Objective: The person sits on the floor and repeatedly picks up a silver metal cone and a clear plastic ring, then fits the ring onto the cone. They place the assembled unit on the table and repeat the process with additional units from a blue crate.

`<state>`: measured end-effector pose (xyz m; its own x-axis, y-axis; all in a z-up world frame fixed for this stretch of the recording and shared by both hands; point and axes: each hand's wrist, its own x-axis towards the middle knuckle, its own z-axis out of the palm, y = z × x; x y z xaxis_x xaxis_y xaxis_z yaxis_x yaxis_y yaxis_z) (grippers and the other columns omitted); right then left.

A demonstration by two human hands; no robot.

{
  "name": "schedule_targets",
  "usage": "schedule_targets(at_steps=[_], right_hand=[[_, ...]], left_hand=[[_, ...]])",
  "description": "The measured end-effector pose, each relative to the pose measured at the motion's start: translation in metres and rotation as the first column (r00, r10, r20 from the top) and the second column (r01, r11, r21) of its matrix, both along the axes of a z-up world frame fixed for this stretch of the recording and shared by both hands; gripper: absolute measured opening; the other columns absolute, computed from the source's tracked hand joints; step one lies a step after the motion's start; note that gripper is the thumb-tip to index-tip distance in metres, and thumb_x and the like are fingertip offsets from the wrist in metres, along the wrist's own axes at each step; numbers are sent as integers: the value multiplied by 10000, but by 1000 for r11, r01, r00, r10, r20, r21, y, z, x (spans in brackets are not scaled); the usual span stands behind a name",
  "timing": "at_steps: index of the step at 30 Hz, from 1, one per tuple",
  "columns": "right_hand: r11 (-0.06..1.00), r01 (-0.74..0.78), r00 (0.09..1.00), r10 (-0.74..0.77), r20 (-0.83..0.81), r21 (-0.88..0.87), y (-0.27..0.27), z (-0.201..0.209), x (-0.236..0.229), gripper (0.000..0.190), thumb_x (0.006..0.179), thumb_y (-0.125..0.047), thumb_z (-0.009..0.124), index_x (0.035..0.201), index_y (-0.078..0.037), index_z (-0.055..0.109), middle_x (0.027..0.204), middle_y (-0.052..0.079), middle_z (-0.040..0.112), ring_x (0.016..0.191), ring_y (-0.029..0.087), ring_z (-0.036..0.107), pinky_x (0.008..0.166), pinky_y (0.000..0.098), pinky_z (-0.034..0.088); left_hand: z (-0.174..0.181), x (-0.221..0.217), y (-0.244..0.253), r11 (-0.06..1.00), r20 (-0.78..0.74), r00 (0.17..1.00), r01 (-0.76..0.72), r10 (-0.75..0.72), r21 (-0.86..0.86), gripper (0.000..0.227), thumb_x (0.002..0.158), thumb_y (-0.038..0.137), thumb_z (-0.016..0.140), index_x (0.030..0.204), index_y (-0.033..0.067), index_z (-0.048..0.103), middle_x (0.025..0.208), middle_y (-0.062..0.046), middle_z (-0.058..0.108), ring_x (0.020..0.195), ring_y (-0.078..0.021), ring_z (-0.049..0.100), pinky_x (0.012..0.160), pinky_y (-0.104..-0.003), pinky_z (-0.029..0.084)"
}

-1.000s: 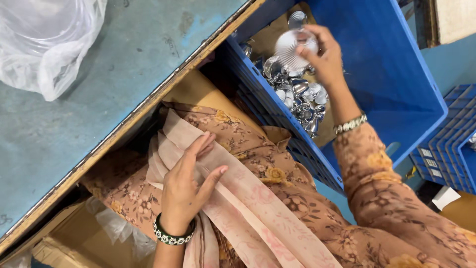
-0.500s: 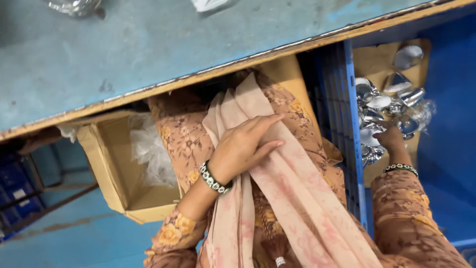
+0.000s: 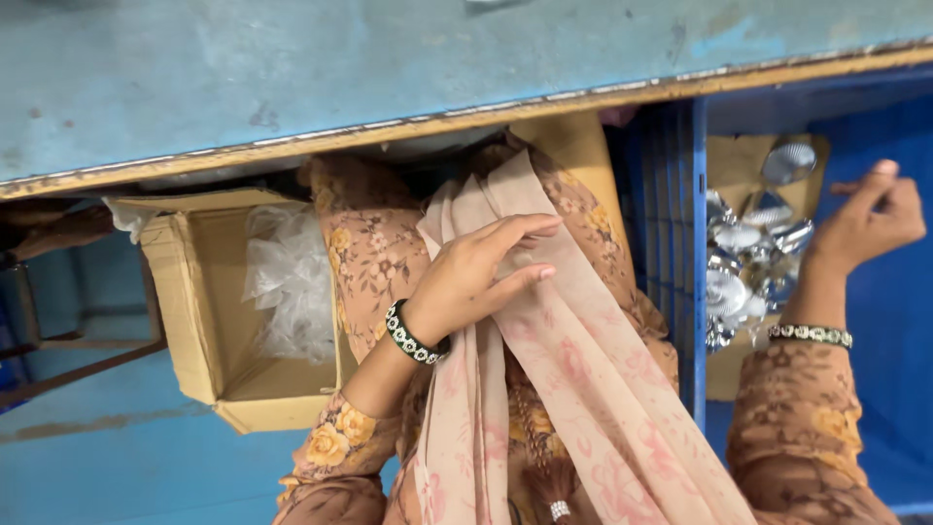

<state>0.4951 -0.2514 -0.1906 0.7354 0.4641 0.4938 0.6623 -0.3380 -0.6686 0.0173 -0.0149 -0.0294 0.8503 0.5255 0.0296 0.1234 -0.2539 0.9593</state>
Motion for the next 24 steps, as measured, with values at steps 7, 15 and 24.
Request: schedule_targets(at_steps=[7, 15, 24], right_hand=[[856, -379, 912, 410, -15, 352, 112, 107, -113, 253, 1239, -59, 598, 1016, 51, 550, 1007, 126, 593, 786, 196, 644, 688, 291, 607], [507, -858, 507, 810, 293, 82, 239, 198, -293, 171, 931, -44, 782, 1070, -13, 688, 1062, 139, 713, 938, 281, 720, 853, 346, 583], [514, -834, 446, 843, 301, -201, 404, 240, -353, 511, 990, -357, 758, 1384, -118, 538, 1460, 216, 497, 1283, 402, 570, 963, 455, 540]], left_hand=[[-3, -16, 8, 968, 90, 976, -183, 200, -172, 428, 984, 187, 702, 1376, 66, 580, 1302, -92, 717, 1160, -191, 729, 984, -312, 599], [-4, -11, -8, 970, 145, 964, -207, 225, -129, 354, 987, 178, 674, 1313, 47, 628, 1260, -99, 718, 1077, -173, 749, 937, -302, 608], [-7, -41, -18, 925, 27, 941, -327, 338, -196, 357, 945, 176, 692, 1275, 44, 650, 1148, -77, 769, 1029, -162, 754, 899, -294, 602]])
